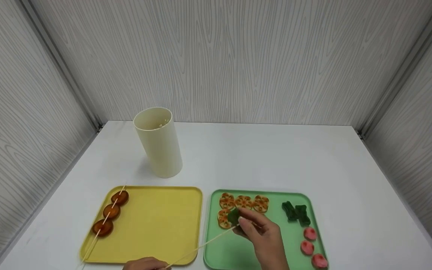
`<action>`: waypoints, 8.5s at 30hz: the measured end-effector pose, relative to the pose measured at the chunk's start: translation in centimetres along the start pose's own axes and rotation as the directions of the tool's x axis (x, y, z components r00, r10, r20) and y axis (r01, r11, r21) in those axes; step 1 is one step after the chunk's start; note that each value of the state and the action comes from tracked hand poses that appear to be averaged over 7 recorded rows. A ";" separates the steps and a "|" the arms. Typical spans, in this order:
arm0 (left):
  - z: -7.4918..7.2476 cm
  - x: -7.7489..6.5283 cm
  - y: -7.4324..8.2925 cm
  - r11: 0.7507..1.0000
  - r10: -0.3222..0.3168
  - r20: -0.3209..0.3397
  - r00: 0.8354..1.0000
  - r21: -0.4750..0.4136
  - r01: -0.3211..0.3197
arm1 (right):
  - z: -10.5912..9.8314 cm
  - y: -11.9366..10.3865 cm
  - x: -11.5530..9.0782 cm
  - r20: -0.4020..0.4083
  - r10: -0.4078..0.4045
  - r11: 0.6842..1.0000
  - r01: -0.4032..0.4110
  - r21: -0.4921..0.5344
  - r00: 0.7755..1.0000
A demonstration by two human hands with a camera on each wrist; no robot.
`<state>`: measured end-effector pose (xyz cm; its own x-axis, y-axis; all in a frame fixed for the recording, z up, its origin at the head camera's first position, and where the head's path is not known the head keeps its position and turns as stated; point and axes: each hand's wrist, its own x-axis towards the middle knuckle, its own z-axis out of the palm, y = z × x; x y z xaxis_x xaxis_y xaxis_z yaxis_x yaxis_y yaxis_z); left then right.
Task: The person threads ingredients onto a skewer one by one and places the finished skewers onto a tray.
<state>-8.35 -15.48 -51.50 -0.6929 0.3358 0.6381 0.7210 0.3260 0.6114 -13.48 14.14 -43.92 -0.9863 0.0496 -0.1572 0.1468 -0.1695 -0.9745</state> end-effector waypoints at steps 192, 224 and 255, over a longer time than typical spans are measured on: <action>-1.6 2.1 4.3 0.879 -0.472 0.068 0.879 0.117 0.463 | -0.1 0.6 0.0 -0.126 -0.204 0.942 0.159 -0.295 0.971; 0.0 2.8 4.3 0.891 -0.428 -0.119 0.896 0.112 0.440 | 5.1 4.6 -2.3 0.063 -0.019 0.982 0.030 -0.185 0.998; -0.6 2.2 4.0 0.615 -0.747 0.005 0.665 -0.375 0.694 | 4.2 4.1 -1.2 0.183 -0.029 0.972 0.071 -0.225 0.983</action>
<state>-7.01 -13.97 -47.37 -0.9993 -0.0154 -0.0347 -0.0361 0.1024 0.9941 -11.96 9.23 -47.09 -0.9873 -0.1261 -0.0969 0.0898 0.0606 -0.9941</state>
